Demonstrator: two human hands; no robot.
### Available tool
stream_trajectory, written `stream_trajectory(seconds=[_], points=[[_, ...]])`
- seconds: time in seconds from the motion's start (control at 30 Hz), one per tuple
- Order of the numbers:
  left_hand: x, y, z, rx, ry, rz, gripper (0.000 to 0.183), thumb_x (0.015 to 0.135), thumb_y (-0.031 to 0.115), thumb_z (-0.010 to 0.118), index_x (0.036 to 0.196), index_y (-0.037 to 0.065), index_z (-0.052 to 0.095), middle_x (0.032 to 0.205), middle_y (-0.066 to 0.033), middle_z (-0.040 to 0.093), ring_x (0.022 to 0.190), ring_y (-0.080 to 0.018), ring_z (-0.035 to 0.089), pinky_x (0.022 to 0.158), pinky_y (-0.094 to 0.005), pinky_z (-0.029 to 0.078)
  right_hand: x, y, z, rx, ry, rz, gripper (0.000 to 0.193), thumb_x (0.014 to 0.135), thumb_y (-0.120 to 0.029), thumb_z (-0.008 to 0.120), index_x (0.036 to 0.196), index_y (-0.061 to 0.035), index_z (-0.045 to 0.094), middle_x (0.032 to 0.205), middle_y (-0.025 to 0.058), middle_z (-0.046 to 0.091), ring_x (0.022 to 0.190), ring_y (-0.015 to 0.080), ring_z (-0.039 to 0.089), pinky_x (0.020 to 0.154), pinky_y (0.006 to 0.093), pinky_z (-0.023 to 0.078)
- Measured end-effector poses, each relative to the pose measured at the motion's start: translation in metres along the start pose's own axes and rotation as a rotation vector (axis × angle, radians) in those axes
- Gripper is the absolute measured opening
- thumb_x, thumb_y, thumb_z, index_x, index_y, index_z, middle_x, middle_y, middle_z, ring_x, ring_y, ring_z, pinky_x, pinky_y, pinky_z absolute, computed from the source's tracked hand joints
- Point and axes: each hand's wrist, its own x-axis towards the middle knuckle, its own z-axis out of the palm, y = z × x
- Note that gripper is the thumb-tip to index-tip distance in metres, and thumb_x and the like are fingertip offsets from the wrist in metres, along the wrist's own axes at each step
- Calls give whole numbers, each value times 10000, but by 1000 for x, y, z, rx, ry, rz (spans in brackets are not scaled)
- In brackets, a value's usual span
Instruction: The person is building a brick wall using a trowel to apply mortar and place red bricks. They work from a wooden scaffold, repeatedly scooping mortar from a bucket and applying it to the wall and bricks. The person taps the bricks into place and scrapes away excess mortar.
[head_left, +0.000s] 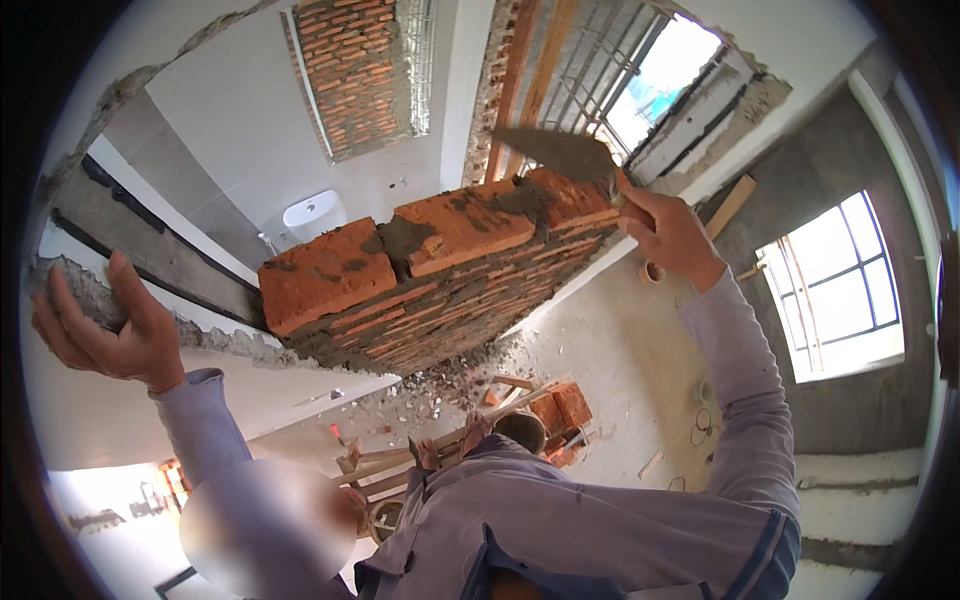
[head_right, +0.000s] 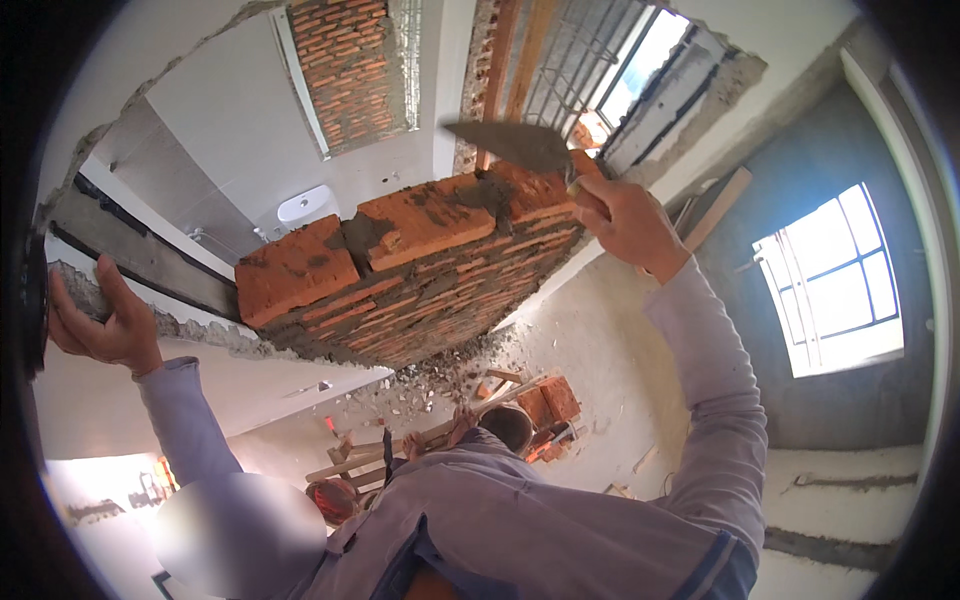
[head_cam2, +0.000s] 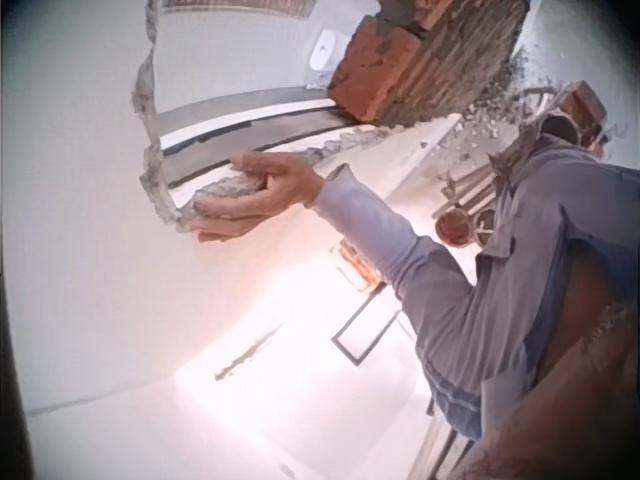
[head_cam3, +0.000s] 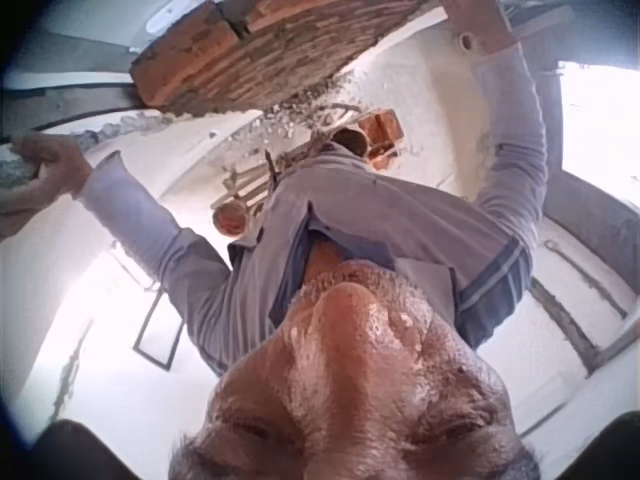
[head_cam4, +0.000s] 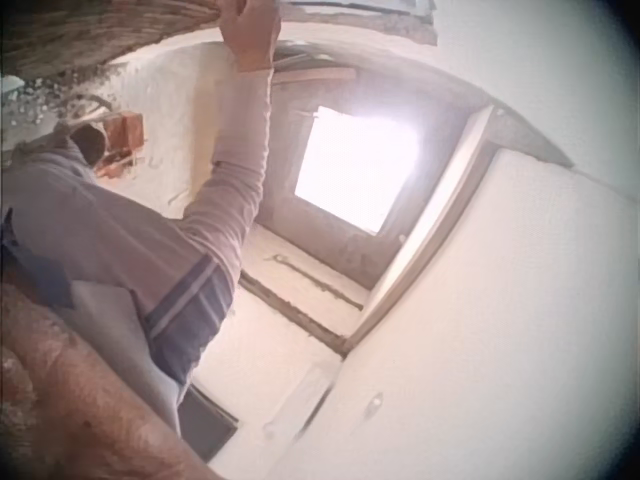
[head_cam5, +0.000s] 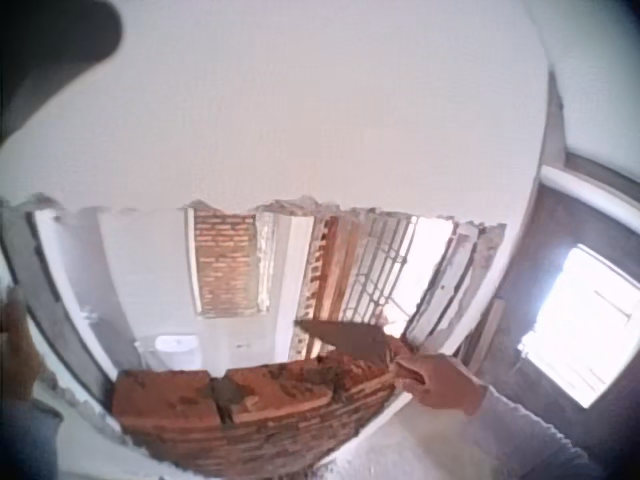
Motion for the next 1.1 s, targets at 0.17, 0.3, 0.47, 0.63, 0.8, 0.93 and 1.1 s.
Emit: stream_trajectory(seconds=[0.17, 0.3, 0.47, 0.63, 0.8, 0.93, 1.1], points=[[2, -1, 1, -42, 68, 25, 477, 871, 433, 697, 1228, 120, 652, 1297, -127, 532, 1287, -301, 420, 970, -447, 389, -25, -26, -15, 175, -181, 224, 301, 981, -263, 480, 1125, -23, 592, 676, 136, 589, 525, 273, 567, 536, 399, 485], [-1, -8, 3, -29, 108, 19, 422, 878, 446, 679, 1197, 169, 685, 1294, -78, 555, 1271, -276, 439, 940, -414, 378, -12, -46, 16, 102, -322, 199, 326, 1002, -301, 403, 1031, -28, 578, 619, 106, 542, 413, 252, 526, 373, 373, 429], [-10, -9, 6, -38, 72, -37, 353, 900, 434, 649, 1183, 230, 698, 1315, -31, 558, 1256, -256, 452, 903, -391, 368, -12, -29, 31, 206, -327, 476, 310, 986, -315, 404, 898, -40, 517, 592, 93, 512, 405, 219, 504, 356, 363, 414], [-15, -10, 11, 22, 39, -45, 343, 904, 439, 649, 1178, 239, 703, 1314, -19, 550, 1224, -248, 470, 917, -396, 370, -14, -16, 54, 253, -548, 346, 289, 977, -312, 428, 897, -47, 512, 607, 98, 528, 427, 218, 511, 380, 365, 423], [-20, -19, 5, 42, 42, -38, 334, 908, 452, 633, 1168, 256, 710, 1310, -12, 549, 1228, -238, 465, 915, -392, 368, -20, -88, 35, -88, -257, 298, 284, 951, -214, 481, 1134, -4, 537, 794, 164, 624, 683, 317, 630, 620, 446, 507], [-19, -16, 13, 20, 72, -47, 311, 920, 452, 607, 1158, 281, 714, 1319, 11, 550, 1224, -216, 466, 883, -354, 361, -29, -66, 38, -333, 147, 104, 324, 956, -208, 486, 1221, -30, 427, 1005, 203, 631, 827, 405, 645, 700, 521, 516], [-19, -20, 14, 36, 43, -19, 321, 918, 459, 606, 1151, 268, 718, 1295, -2, 562, 1226, -203, 466, 878, -352, 358, -25, -48, 65, -422, -106, 265, 275, 941, -210, 507, 1145, -33, 455, 1088, 215, 617, 890, 440, 648, 777, 567, 516]])
